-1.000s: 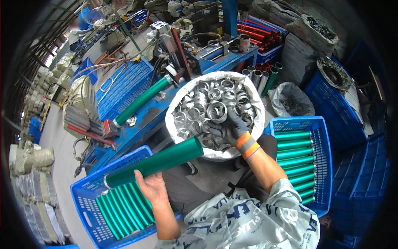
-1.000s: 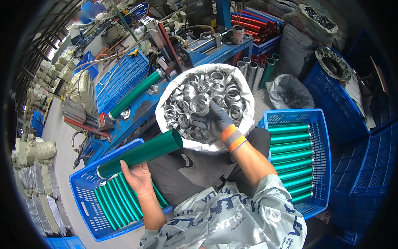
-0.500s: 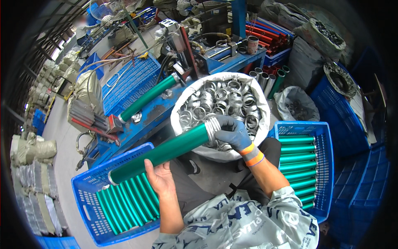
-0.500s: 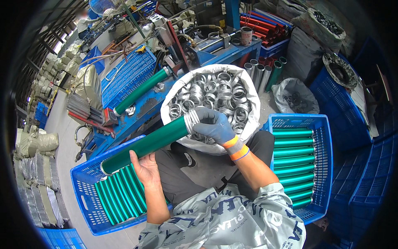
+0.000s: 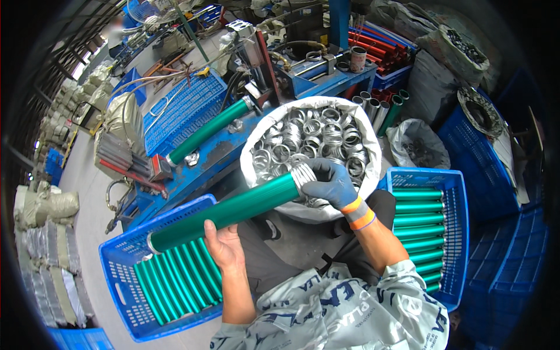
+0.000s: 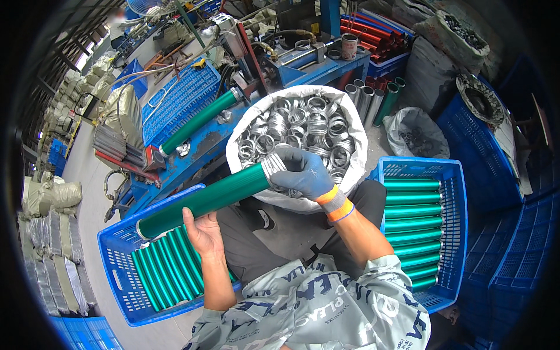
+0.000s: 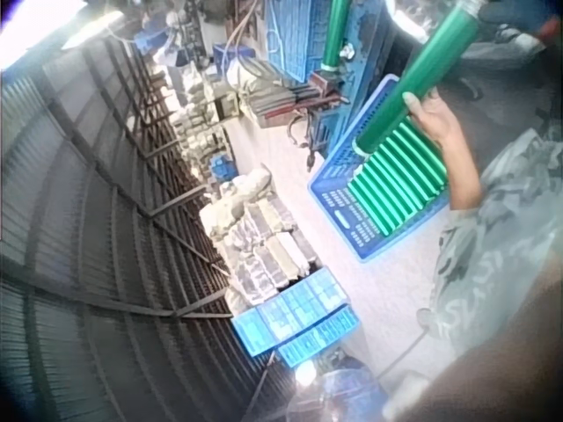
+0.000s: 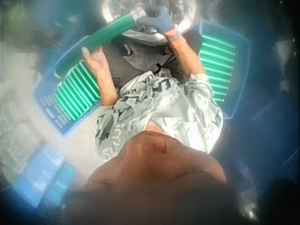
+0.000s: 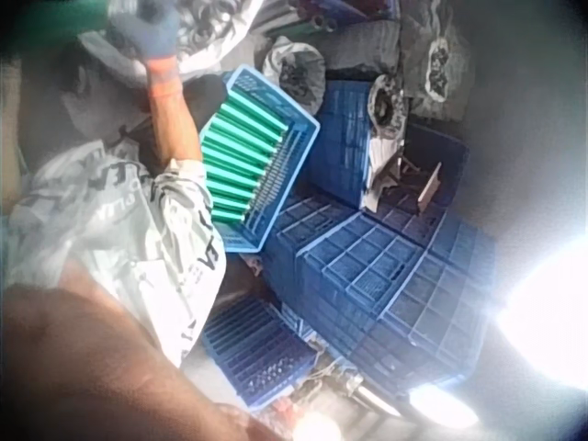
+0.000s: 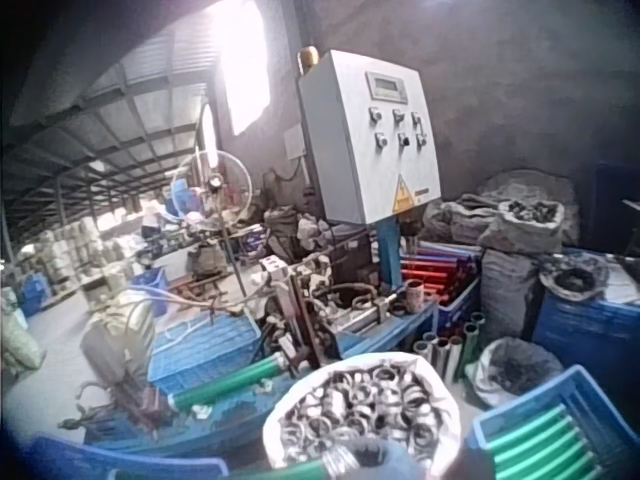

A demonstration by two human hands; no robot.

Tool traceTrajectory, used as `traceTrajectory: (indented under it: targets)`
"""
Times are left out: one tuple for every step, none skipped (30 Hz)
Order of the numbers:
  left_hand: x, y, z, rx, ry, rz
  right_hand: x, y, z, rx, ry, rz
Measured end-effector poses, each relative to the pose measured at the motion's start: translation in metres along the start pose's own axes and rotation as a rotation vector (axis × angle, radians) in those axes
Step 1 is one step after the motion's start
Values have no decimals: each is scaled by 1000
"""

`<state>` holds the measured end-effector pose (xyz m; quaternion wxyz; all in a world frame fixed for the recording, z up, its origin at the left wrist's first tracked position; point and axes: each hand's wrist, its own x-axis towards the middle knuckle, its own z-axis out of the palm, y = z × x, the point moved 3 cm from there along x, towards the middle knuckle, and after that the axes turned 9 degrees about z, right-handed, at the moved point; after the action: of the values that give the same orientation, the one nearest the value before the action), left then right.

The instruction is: Assembling metal rings onto the ends of green industrial tubes.

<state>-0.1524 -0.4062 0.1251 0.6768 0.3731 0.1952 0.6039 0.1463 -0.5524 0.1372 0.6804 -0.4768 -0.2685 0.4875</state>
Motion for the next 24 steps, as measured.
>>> traceTrajectory:
  targets:
    - [0, 0, 2, 21, -15, 24, 0, 1, 0, 1, 1, 3]
    - [1, 0, 4, 25, -15, 20, 2, 2, 2, 3, -4, 20]
    - [2, 0, 6, 47, 0, 40, 3, 3, 3, 6, -9, 37]
    - [2, 0, 6, 69, 14, 59, 3, 3, 3, 11, -5, 39]
    - [3, 0, 2, 75, 10, 56, 3, 4, 4, 77, -25, 75]
    - [6, -2, -5, 13, 29, 13, 3, 6, 4, 144, -44, 110]
    - [7, -3, -10, -47, 47, -29, 6, 11, -3, 120, 2, 19]
    - [8, -5, -11, -41, 40, -33, 10, 13, -12, 46, 21, -46]
    - [9, -2, -10, -83, 80, -34, 8, 7, -15, 18, 65, -14]
    - [11, 0, -11, -126, 118, -37, 4, 1, -21, -9, 109, 19]
    - [12, -4, -12, -154, 130, -77, 4, -6, -34, -495, 304, -120]
    - [13, -5, -12, -149, 119, -85, 0, -14, -45, -859, 437, -266]
    - [13, -8, -13, -156, 127, -98, -5, -11, -49, -865, 430, -304]
    - [12, -11, -12, -163, 141, -110, -11, -20, -39, -873, 418, -339]
    - [10, -10, -10, -154, 130, -106, -13, -27, -23, -532, 207, -200]
    - [7, -12, -10, -150, 126, -127, -17, -29, -5, -188, 7, -61]
    - [6, -11, -9, -147, 107, -122, -20, -30, 10, -188, -109, -194]
    - [5, -12, -9, -147, 89, -115, -19, -38, 21, -312, -145, -239]
    - [4, -15, -11, -152, 86, -113, -18, -32, 27, -280, -132, -170]
    - [3, -16, -9, -150, 88, -113, -18, -27, 30, -249, -125, -102]
    - [3, -16, -7, -130, 71, -102, -17, -25, 28, -249, -128, -99]
    - [2, -15, -6, -111, 56, -88, -15, -21, 25, -207, -123, -78]
    - [3, -15, -8, -111, 65, -84, -13, -19, 25, -166, -120, -55]
    - [4, -14, -12, -113, 60, -90, -13, -17, 26, -169, -129, -50]
